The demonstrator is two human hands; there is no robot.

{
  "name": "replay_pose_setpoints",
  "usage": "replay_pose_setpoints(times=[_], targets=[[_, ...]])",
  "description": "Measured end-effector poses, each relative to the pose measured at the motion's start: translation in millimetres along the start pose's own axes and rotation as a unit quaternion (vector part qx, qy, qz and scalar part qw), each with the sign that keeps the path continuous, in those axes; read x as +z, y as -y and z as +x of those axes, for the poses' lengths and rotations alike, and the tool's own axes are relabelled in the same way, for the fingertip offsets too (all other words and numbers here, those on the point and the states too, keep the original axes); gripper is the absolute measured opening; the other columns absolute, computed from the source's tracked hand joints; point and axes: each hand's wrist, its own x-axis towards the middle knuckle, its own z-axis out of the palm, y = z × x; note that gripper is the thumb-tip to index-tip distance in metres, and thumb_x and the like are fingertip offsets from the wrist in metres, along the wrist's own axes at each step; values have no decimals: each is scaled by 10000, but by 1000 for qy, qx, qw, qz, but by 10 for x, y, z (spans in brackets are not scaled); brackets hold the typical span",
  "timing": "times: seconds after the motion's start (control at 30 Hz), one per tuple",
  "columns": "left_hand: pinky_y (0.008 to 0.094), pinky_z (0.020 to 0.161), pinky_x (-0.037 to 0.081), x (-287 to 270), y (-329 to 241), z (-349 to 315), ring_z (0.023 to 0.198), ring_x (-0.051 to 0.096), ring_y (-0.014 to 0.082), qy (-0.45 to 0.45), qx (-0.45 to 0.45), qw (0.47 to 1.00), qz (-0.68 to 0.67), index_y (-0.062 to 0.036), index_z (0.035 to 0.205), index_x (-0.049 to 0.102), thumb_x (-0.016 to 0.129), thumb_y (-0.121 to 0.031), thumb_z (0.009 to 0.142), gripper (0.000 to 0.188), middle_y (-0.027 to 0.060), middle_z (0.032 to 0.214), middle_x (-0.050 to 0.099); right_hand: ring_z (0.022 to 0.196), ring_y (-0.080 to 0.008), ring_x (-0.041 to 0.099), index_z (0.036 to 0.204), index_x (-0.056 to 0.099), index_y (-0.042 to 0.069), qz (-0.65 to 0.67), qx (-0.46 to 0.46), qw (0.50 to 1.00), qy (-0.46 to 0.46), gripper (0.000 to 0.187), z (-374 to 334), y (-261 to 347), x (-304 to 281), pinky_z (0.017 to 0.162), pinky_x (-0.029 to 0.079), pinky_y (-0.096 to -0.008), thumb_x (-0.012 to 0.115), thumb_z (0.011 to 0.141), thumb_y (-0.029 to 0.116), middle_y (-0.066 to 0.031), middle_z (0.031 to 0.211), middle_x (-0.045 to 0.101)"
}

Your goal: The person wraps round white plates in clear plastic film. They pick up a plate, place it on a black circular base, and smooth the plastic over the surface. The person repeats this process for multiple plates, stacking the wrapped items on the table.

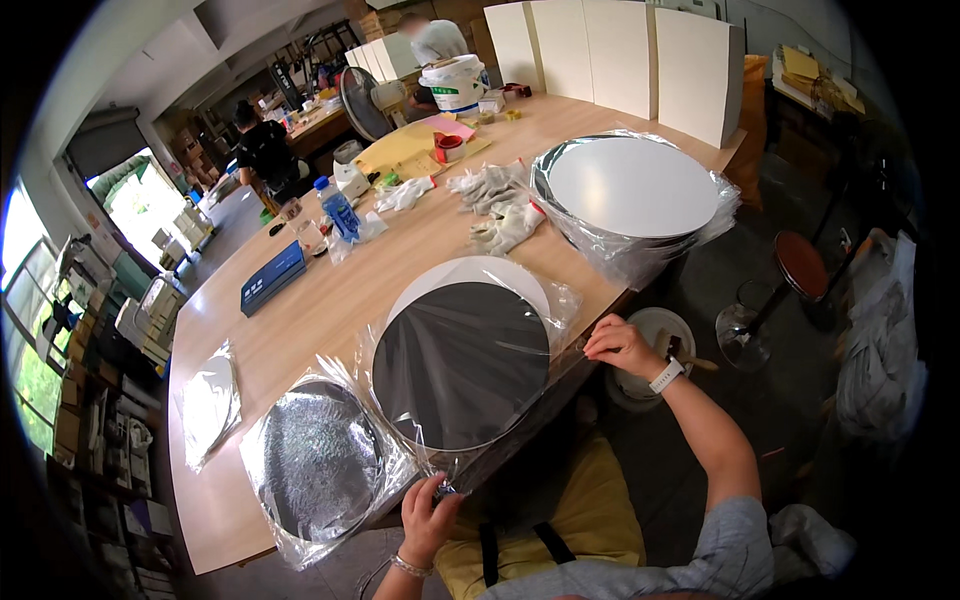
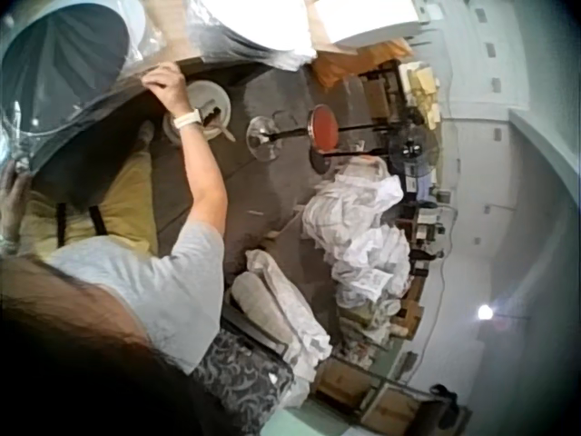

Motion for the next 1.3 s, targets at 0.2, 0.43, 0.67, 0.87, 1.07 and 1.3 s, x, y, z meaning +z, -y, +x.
replay_pose_setpoints(times=[0.2,0.43,0.67,0.87,1.07,1.3], targets=[[346,691,470,18,1,-23,802,598,215,58,22,998,-15,-99,823,582,716,-82,705,179,19,962,639,844,-176,541,779,709,101,-4,-1,1000,26,134,5,15,-120,768,458,-305,761,660,65,15,796,673],[315,629,465,95,32,-148,722,599,226,44,-159,983,-85,-65,815,578,675,-43,762,113,73,835,640,834,-168,528,761,705,92,51,65,995,62,89,79,-186,-127,756,442,-285,748,708,151,-25,767,637],[215,482,396,419,-90,-87,513,511,83,-18,-422,876,-234,2,787,605,662,-85,829,113,29,622,582,765,-163,553,689,655,31,83,240,967,25,183,180,-312,14,699,439,-297,635,751,202,-48,662,608],[187,441,365,587,-97,-95,470,466,56,-79,-527,762,-368,-14,884,503,727,-103,778,264,-3,590,525,618,-279,607,630,613,27,-38,251,966,-54,202,165,-384,245,593,472,-359,643,666,223,-113,614,612],[180,440,332,593,-169,-74,475,450,42,-23,-607,654,-451,-48,839,557,687,-148,825,165,-25,585,530,603,-291,583,584,580,48,-144,221,956,-131,173,147,-314,352,607,480,-379,654,636,195,-102,591,593],[226,545,487,635,-310,-62,624,558,70,-61,-614,488,-617,-109,821,553,606,-151,889,96,-19,741,593,703,-189,561,911,532,47,-36,197,943,-264,319,-155,-549,328,598,441,-300,729,670,118,-38,685,549]])
